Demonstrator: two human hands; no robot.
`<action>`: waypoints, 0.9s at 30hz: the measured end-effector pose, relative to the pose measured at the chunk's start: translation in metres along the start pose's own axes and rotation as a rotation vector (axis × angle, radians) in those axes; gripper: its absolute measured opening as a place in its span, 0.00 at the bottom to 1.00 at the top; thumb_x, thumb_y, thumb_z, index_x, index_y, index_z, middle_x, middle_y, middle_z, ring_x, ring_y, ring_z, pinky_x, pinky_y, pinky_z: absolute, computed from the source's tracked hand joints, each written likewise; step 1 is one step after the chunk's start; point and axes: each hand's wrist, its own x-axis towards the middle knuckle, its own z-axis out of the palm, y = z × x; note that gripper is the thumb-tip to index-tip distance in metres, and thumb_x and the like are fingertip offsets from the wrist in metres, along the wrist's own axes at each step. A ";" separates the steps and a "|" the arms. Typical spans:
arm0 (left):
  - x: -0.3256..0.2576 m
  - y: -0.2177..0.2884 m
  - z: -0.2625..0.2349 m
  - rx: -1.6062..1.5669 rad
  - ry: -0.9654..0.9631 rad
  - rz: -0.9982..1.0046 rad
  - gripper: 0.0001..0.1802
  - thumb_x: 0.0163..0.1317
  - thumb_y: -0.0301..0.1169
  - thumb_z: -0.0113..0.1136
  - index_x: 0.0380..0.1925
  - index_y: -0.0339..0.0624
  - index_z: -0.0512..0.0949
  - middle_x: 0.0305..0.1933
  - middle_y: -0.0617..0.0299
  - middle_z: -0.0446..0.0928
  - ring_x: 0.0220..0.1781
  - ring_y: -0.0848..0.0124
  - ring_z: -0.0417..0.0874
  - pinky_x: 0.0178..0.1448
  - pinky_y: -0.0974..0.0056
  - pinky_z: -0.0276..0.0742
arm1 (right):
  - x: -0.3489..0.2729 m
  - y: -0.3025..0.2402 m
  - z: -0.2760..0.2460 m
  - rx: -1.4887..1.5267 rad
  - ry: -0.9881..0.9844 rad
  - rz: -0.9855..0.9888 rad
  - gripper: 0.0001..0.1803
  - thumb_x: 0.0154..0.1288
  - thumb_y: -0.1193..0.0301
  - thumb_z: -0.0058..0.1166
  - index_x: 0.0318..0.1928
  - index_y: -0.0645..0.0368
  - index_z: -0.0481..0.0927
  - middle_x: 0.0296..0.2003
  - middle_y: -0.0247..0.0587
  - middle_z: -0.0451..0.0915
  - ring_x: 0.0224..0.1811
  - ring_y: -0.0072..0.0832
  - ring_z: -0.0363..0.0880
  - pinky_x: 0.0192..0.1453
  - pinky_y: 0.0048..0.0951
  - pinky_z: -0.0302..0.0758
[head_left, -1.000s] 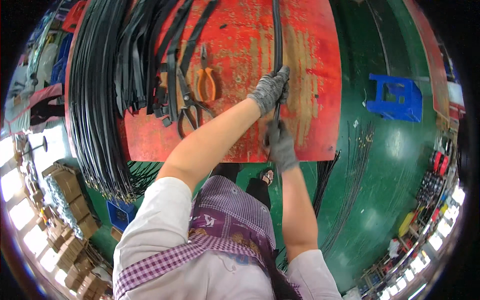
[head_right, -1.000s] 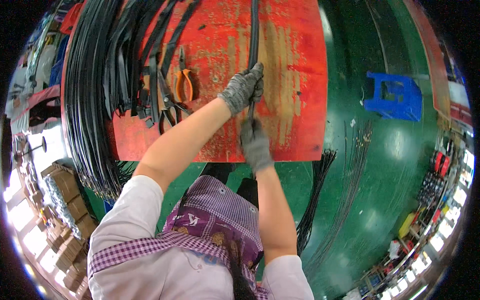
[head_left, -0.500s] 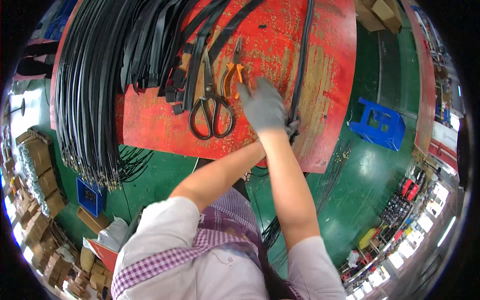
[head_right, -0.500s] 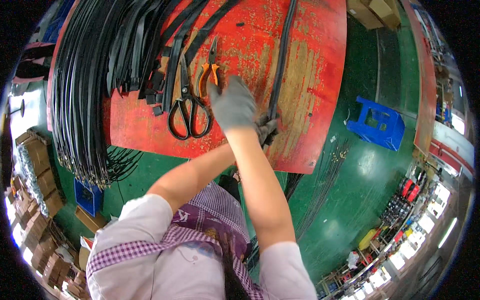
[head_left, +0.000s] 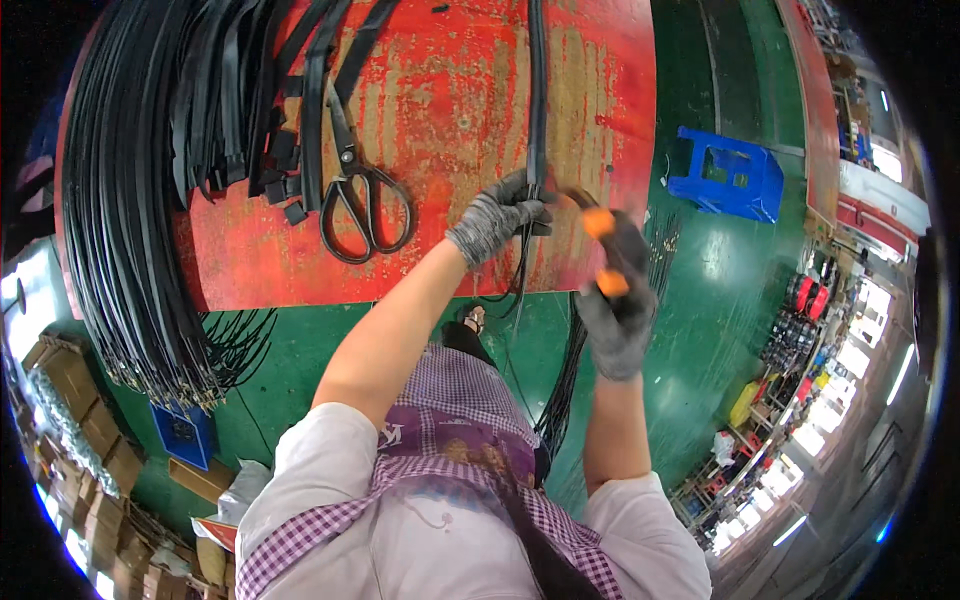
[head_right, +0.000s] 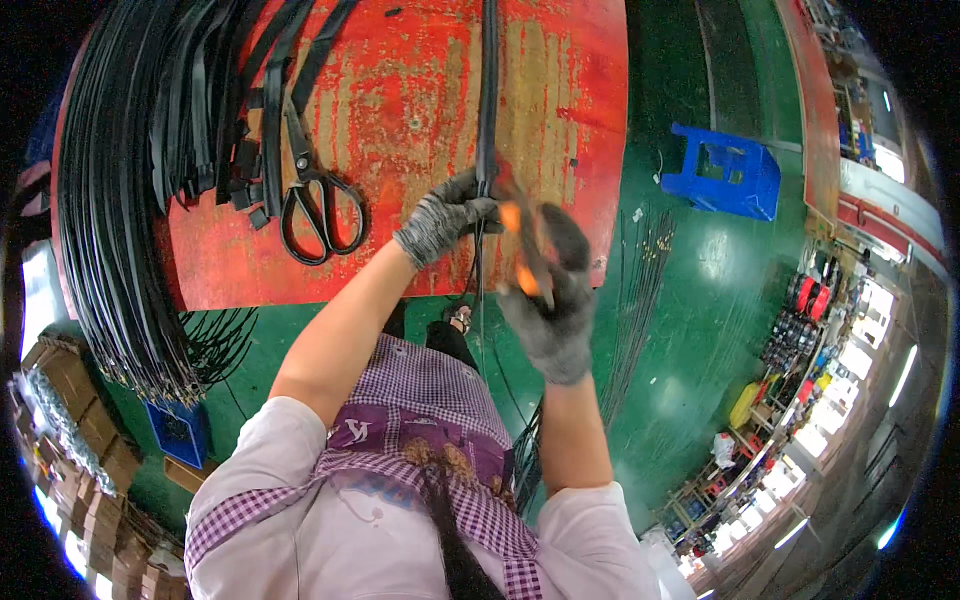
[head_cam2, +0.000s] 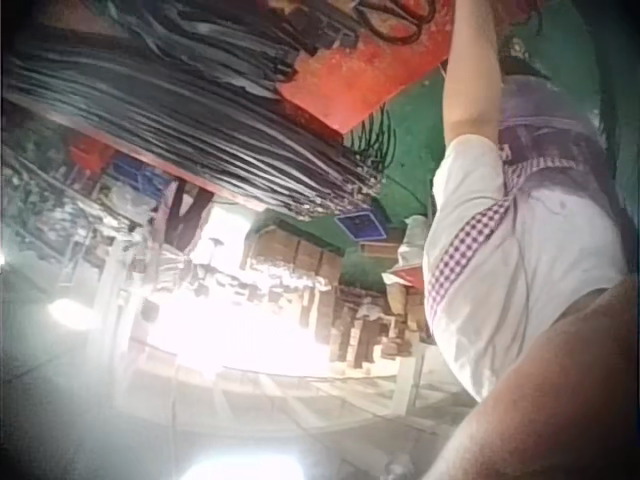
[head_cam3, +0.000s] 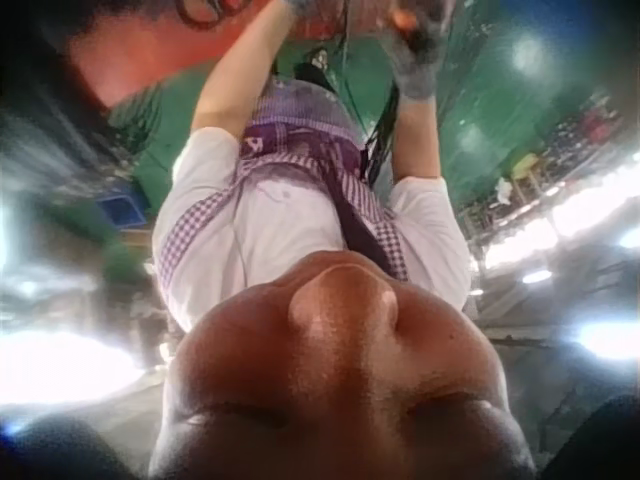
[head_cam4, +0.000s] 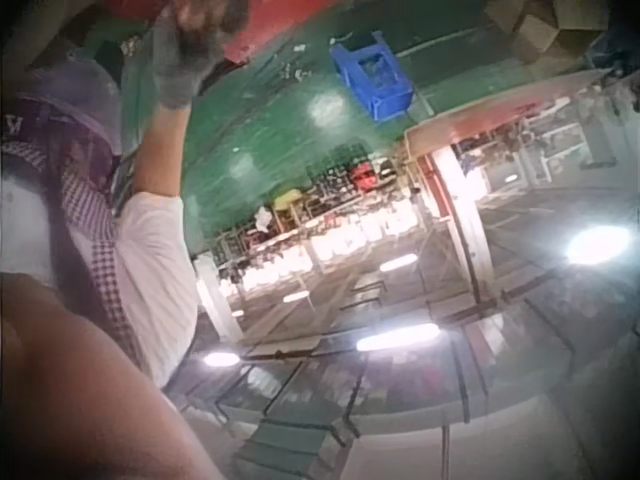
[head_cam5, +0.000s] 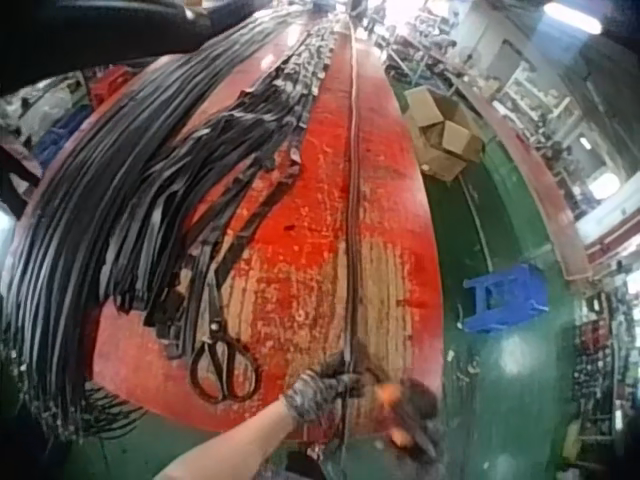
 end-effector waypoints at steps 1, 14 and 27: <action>-0.001 0.006 0.004 0.047 -0.010 -0.026 0.25 0.49 0.18 0.51 0.49 0.39 0.61 0.40 0.55 0.71 0.36 0.68 0.75 0.41 0.63 0.76 | -0.016 0.009 -0.024 -0.103 -0.045 -0.086 0.18 0.45 0.69 0.58 0.39 0.60 0.72 0.32 0.34 0.73 0.36 0.19 0.70 0.35 0.22 0.68; 0.000 0.009 0.017 0.570 0.025 0.064 0.24 0.52 0.20 0.50 0.51 0.38 0.61 0.40 0.62 0.72 0.41 0.75 0.72 0.48 0.69 0.68 | -0.061 0.138 -0.019 0.592 -0.470 0.590 0.22 0.52 0.66 0.50 0.47 0.64 0.66 0.39 0.41 0.72 0.42 0.31 0.72 0.47 0.30 0.70; -0.011 0.014 0.029 0.617 0.050 0.098 0.24 0.52 0.22 0.52 0.51 0.35 0.60 0.45 0.62 0.69 0.46 0.75 0.69 0.51 0.69 0.66 | -0.017 0.096 0.007 0.371 -0.111 0.640 0.14 0.51 0.66 0.50 0.35 0.63 0.72 0.26 0.35 0.73 0.25 0.20 0.72 0.32 0.20 0.71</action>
